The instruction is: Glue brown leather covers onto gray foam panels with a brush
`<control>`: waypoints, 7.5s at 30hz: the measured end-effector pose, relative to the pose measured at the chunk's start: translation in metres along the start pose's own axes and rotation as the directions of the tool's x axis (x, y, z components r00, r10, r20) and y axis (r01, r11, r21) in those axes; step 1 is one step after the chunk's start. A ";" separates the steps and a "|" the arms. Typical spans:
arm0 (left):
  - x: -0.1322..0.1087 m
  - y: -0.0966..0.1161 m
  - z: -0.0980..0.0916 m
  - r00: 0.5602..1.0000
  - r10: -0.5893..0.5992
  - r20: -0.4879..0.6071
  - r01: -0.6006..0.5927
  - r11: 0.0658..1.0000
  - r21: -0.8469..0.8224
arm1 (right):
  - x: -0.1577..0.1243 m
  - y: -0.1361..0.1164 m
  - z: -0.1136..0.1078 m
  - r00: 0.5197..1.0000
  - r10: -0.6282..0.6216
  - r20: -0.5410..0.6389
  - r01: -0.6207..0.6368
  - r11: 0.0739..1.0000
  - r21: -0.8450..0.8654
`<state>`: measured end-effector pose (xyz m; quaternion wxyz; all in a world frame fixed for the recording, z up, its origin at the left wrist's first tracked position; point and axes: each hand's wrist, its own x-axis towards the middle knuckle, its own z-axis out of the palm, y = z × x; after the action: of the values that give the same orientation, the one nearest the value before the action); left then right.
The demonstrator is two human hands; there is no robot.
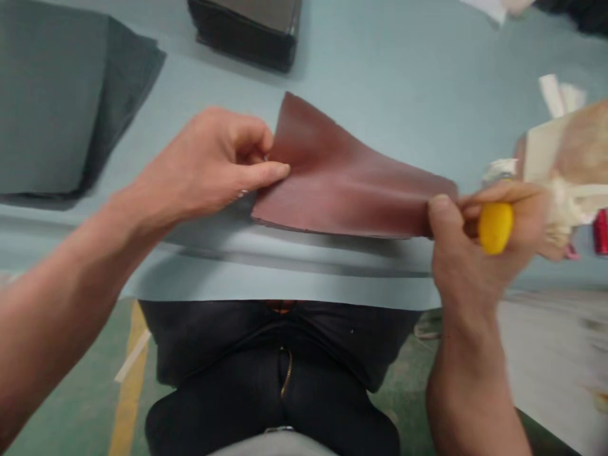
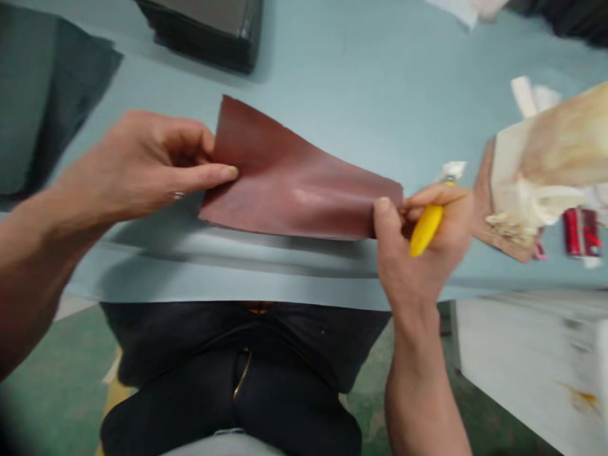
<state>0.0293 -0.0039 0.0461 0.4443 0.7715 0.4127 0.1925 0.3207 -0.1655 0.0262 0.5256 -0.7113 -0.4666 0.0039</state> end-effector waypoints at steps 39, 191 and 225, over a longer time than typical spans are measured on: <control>-0.007 0.008 0.004 0.971 -0.118 -0.210 0.148 0.980 0.131 | -0.008 0.006 0.006 0.969 0.041 0.244 -0.091 0.976 0.199; -0.006 0.011 0.035 0.919 0.263 0.295 -0.395 0.615 0.683 | -0.039 -0.063 0.070 0.861 -0.431 0.271 0.504 0.798 -0.330; -0.003 0.010 0.040 0.947 0.195 0.256 -0.319 0.472 0.822 | -0.027 -0.037 0.070 0.832 -0.237 0.502 0.372 0.909 -0.189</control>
<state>0.0588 -0.0303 0.0331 -0.0017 0.9526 0.3037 -0.0202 0.2470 -0.1310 0.0097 0.2854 -0.6714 -0.6835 0.0250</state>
